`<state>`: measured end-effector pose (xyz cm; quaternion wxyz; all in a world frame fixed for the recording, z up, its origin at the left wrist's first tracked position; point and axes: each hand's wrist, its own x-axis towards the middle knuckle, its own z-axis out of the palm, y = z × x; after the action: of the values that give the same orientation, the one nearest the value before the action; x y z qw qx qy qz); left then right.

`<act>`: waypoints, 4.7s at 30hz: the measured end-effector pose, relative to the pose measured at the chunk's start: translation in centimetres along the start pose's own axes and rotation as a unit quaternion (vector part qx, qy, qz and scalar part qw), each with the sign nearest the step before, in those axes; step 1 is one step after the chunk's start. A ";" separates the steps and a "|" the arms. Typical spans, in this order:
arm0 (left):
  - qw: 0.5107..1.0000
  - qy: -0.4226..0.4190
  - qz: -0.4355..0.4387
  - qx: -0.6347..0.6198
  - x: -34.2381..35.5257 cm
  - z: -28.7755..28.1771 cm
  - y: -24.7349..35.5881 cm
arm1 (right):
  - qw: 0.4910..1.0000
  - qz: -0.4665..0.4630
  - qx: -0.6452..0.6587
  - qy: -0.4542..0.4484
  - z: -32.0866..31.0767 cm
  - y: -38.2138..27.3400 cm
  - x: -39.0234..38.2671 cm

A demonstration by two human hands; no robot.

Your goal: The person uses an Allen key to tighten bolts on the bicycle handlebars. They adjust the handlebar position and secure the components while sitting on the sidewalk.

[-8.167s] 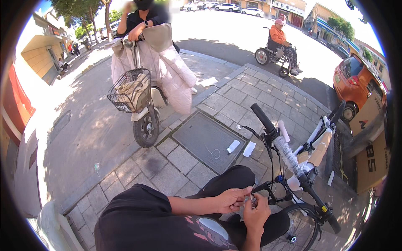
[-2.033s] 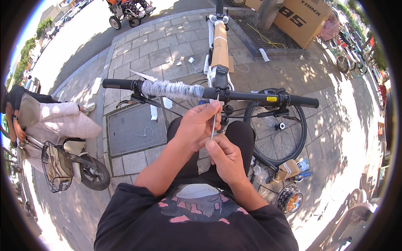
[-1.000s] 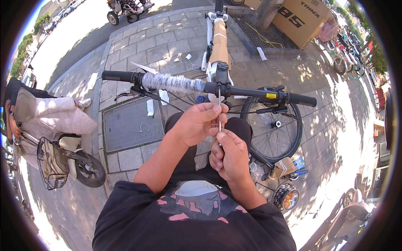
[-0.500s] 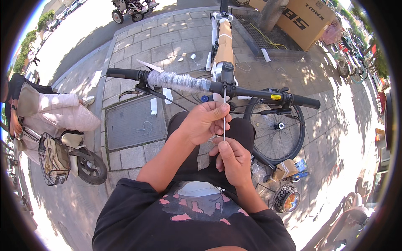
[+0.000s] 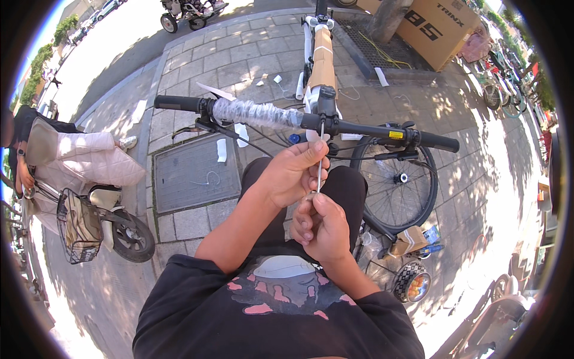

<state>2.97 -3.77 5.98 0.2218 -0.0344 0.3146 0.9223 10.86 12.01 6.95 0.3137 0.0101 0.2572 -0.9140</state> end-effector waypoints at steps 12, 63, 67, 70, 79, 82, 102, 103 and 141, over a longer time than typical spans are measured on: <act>0.999 -0.047 -0.017 0.016 -0.8 0.7 0.1 | 0.996 -0.015 -0.084 0.033 -1.7 -2.4 -0.8; 0.999 0.040 0.033 0.003 -0.1 1.4 -1.4 | 0.971 0.084 0.203 -0.091 2.3 -1.4 0.3; 0.996 0.057 0.062 0.010 -0.1 1.9 -1.5 | 0.897 -0.098 -0.418 0.107 1.5 -3.2 -0.7; 0.996 0.044 0.078 0.028 -0.5 1.9 -1.2 | 0.688 -0.252 -0.670 0.118 2.3 -3.9 -0.7; 0.998 -0.004 0.068 -0.014 -0.6 1.7 -1.8 | 0.952 -0.148 -0.263 0.052 0.9 -2.3 -0.8; 0.996 -0.082 0.009 -0.030 -0.6 0.0 -2.0 | 0.998 -0.044 0.042 -0.021 -1.1 -1.2 -0.8; 0.994 -0.060 0.080 0.047 0.3 -0.8 -1.9 | 0.996 0.020 0.063 -0.061 0.3 -1.3 0.5; 0.994 -0.054 0.078 0.051 0.3 -0.6 -1.7 | 0.999 0.018 0.000 -0.040 0.2 -1.6 0.6; 0.987 0.012 0.117 0.113 1.6 -0.2 -1.6 | 0.507 -0.343 -0.778 0.143 -0.6 -2.3 -0.8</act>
<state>2.25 -2.18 4.56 0.1111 0.0173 0.4214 0.8999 10.05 14.30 7.62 -0.1833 -0.1966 0.8894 -0.3697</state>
